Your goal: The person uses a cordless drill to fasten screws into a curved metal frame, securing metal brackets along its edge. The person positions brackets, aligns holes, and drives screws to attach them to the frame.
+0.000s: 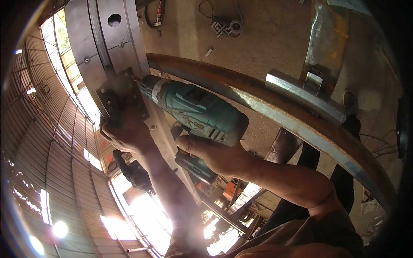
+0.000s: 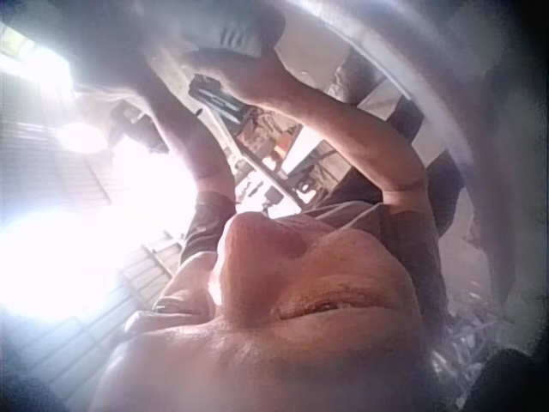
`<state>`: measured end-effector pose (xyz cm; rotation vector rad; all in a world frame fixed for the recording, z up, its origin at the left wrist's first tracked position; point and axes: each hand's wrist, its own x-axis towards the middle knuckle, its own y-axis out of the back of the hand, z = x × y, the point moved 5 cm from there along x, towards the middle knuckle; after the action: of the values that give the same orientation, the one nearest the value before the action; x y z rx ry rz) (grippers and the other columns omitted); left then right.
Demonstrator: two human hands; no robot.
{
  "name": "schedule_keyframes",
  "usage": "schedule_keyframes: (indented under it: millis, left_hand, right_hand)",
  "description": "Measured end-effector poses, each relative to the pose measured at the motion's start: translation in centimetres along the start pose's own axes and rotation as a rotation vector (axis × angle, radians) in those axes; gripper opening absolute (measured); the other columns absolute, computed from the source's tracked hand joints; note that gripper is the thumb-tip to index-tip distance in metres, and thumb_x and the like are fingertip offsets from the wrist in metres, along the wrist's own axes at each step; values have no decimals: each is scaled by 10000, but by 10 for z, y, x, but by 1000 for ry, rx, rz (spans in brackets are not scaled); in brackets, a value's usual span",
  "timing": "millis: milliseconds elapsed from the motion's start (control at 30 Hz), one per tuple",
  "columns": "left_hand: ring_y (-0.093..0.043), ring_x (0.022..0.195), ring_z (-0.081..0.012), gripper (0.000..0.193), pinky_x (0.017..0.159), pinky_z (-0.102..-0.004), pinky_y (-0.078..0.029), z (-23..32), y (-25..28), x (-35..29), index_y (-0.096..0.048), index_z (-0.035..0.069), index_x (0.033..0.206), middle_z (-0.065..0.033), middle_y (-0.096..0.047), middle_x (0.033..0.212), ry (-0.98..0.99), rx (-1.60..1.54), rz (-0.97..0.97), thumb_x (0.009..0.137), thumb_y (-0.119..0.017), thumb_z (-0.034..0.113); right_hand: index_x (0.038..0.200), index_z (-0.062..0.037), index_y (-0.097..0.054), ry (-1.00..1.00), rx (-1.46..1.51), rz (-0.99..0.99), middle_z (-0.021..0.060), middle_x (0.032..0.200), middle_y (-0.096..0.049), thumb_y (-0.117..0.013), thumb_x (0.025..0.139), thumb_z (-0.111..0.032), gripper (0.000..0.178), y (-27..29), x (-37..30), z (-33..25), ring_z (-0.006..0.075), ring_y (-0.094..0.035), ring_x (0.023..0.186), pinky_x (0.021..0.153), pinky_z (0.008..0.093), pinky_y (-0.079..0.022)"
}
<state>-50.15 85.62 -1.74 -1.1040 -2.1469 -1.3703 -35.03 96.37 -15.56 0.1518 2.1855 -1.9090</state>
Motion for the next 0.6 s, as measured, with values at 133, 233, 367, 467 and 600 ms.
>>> schedule_keyframes:
  millis: [133,233,367,467,600]
  left_hand:
    - [-670,991,-340,622,857,-497,-535,0,2,-1,-671,-1,999,-132,-676,1052,42,26,-23,677,-945,455]
    - [-691,985,-321,659,858,-489,-542,-4,1,-1,-695,-3,1023,-117,-693,1046,68,17,-33,646,-962,467]
    - [-694,974,-323,648,851,-497,-538,-7,-1,-3,-690,5,1025,-109,-694,1028,41,59,17,652,-963,459]
    - [-692,976,-321,632,850,-508,-538,-6,-2,-2,-683,20,1058,-99,-686,1067,5,22,-1,679,-951,449]
    - [-685,1017,-309,577,870,-508,-533,-2,1,-3,-686,41,1042,-84,-675,1116,1,9,14,704,-938,435]
  right_hand:
    - [1341,-42,-596,-13,-27,-4,60,1147,-689,-729,955,-114,415,-2,0,-1,135,-648,1030,892,315,-548]
    - [1342,-48,-595,-38,-14,-7,60,1130,-689,-735,956,-120,417,-4,0,-2,131,-653,1015,872,311,-556]
    - [1310,-50,-601,-36,-12,4,58,1072,-690,-744,955,-130,391,-5,1,-3,128,-671,932,795,306,-585]
    - [1275,-46,-611,-75,53,23,57,1031,-690,-750,950,-130,363,-4,4,-2,132,-681,873,751,308,-604]
    - [1244,-43,-630,-147,6,36,61,1014,-695,-751,948,-130,331,-1,7,4,138,-694,864,749,321,-621]
